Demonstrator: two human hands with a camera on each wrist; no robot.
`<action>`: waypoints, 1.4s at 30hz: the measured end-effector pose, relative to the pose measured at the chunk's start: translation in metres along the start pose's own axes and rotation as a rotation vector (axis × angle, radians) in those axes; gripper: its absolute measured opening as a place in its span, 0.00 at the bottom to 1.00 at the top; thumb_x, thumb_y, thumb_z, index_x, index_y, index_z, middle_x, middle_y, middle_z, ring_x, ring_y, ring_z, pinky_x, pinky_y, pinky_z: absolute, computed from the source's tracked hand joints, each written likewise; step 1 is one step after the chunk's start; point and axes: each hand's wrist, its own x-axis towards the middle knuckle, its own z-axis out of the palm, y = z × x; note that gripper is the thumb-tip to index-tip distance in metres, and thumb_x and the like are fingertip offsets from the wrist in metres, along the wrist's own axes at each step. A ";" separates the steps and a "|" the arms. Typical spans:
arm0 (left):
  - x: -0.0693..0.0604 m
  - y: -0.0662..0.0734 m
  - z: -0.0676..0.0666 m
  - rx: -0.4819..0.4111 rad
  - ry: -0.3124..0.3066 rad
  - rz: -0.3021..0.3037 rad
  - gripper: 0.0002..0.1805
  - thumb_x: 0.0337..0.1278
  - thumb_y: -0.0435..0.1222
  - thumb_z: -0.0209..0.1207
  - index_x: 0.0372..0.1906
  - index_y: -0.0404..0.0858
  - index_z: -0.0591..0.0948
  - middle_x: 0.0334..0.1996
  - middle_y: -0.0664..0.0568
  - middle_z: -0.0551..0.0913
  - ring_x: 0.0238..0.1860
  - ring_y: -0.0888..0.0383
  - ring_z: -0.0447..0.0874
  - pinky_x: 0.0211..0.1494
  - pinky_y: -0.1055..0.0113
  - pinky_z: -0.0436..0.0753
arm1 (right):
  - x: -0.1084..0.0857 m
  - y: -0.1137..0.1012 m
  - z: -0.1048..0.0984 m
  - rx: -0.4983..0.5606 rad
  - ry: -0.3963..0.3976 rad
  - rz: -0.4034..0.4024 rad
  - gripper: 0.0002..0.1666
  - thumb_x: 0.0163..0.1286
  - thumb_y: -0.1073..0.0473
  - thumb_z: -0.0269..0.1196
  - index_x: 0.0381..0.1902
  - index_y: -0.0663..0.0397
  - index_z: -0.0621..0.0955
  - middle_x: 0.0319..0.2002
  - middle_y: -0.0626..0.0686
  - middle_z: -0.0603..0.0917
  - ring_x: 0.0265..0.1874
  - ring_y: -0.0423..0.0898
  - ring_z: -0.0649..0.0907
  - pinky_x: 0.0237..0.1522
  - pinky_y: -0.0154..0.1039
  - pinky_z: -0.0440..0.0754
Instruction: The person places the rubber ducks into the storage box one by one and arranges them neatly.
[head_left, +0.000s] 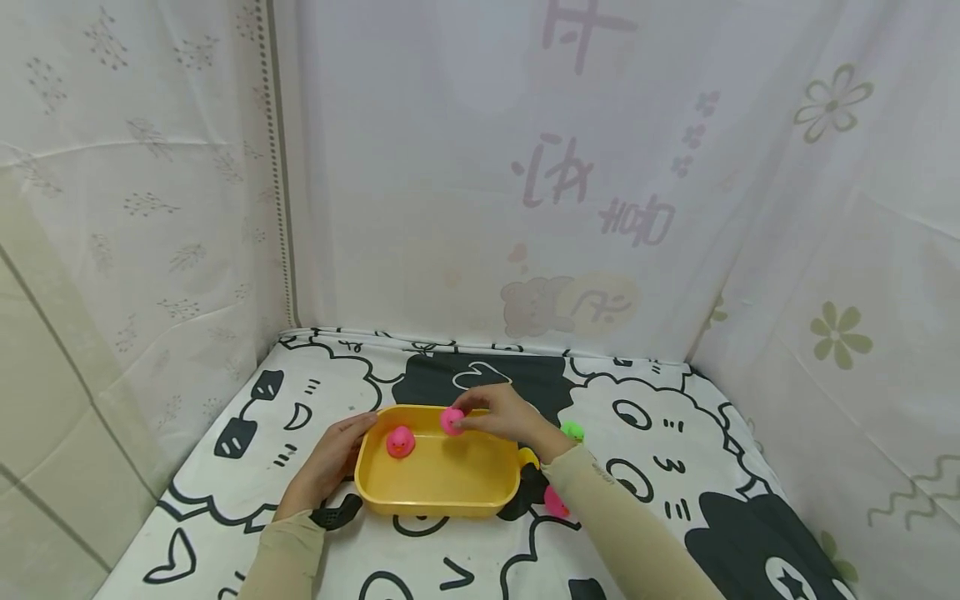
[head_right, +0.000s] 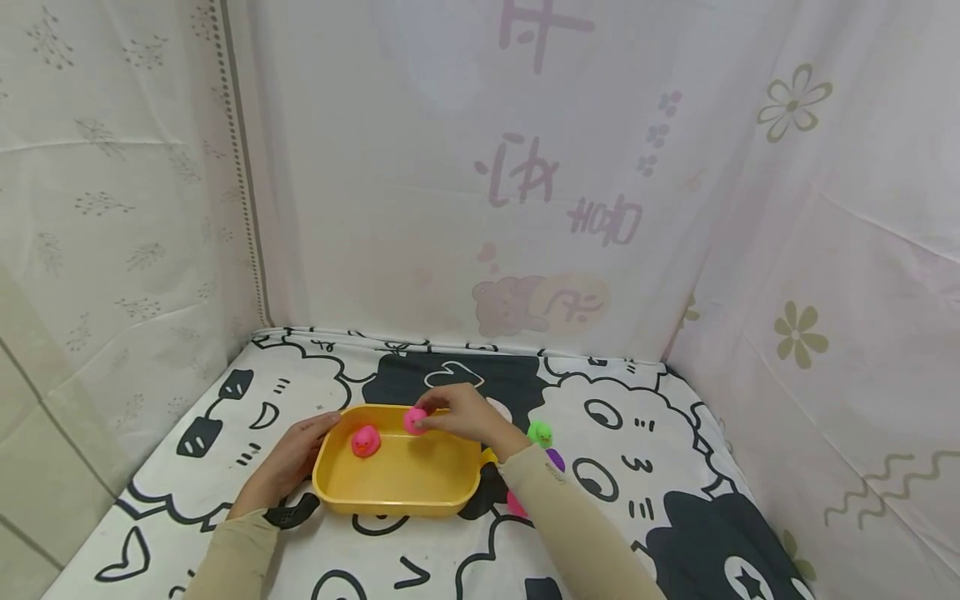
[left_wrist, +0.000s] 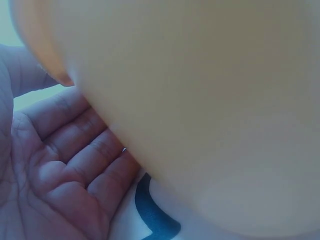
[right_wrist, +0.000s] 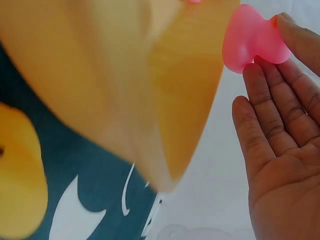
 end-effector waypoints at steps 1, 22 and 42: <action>0.000 0.000 0.000 -0.003 0.004 -0.005 0.41 0.67 0.60 0.56 0.72 0.34 0.70 0.65 0.39 0.76 0.49 0.49 0.85 0.52 0.59 0.86 | 0.001 -0.001 0.001 0.000 -0.008 -0.005 0.15 0.64 0.46 0.72 0.48 0.39 0.87 0.43 0.36 0.86 0.49 0.38 0.83 0.57 0.36 0.81; -0.001 0.001 0.000 0.012 0.001 -0.007 0.39 0.70 0.58 0.54 0.73 0.35 0.69 0.68 0.39 0.73 0.54 0.48 0.83 0.54 0.61 0.85 | 0.023 -0.018 0.016 -0.107 -0.128 -0.016 0.15 0.64 0.52 0.72 0.49 0.46 0.87 0.40 0.37 0.86 0.41 0.34 0.82 0.48 0.28 0.81; -0.002 0.003 0.002 0.007 0.010 -0.008 0.40 0.68 0.59 0.56 0.72 0.35 0.70 0.67 0.39 0.74 0.53 0.49 0.84 0.55 0.59 0.84 | 0.030 -0.017 0.036 -0.148 -0.156 0.032 0.15 0.64 0.55 0.72 0.49 0.48 0.88 0.37 0.38 0.86 0.37 0.35 0.80 0.42 0.26 0.81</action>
